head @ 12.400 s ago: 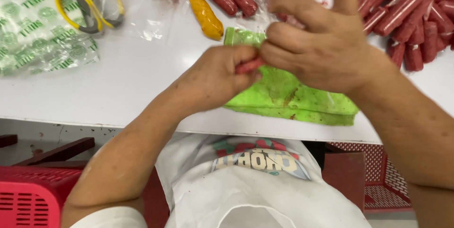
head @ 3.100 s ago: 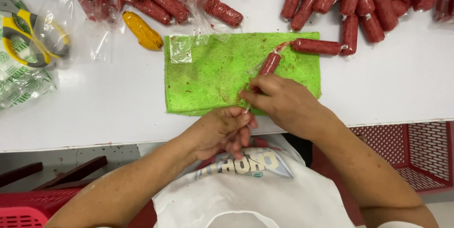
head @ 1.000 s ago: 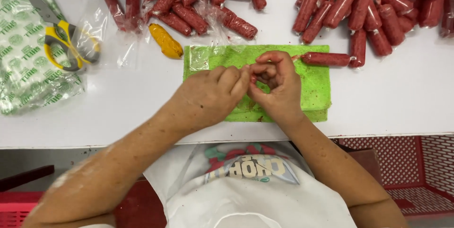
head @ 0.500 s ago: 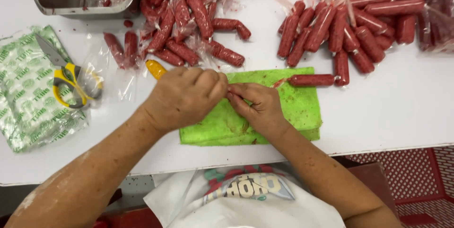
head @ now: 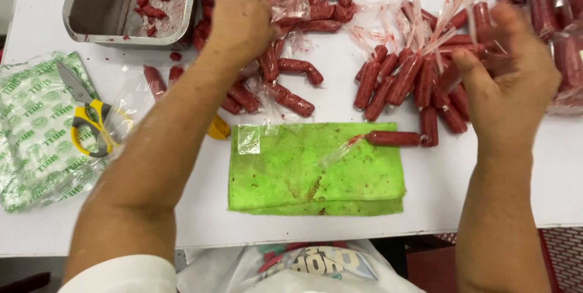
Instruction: Manually tying and sealing the ends of sausages in plastic casings at a high speed.
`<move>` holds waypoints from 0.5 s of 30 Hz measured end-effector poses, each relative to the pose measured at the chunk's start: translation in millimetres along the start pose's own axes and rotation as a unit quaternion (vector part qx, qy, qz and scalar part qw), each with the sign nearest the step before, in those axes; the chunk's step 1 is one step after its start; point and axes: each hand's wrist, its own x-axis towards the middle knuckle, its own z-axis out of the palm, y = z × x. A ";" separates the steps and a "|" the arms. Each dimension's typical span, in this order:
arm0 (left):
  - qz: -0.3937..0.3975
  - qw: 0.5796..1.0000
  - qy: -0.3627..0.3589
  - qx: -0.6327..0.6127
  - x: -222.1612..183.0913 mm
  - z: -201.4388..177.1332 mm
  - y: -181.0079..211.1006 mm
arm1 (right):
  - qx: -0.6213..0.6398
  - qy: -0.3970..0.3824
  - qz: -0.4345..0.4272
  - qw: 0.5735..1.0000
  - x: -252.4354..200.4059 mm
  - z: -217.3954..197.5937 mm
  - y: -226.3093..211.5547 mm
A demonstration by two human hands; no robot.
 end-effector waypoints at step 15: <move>0.145 0.958 -0.005 -0.249 -134.8 -30.3 24.5 | 0.352 -0.107 0.153 0.917 -28.3 149.1 -56.6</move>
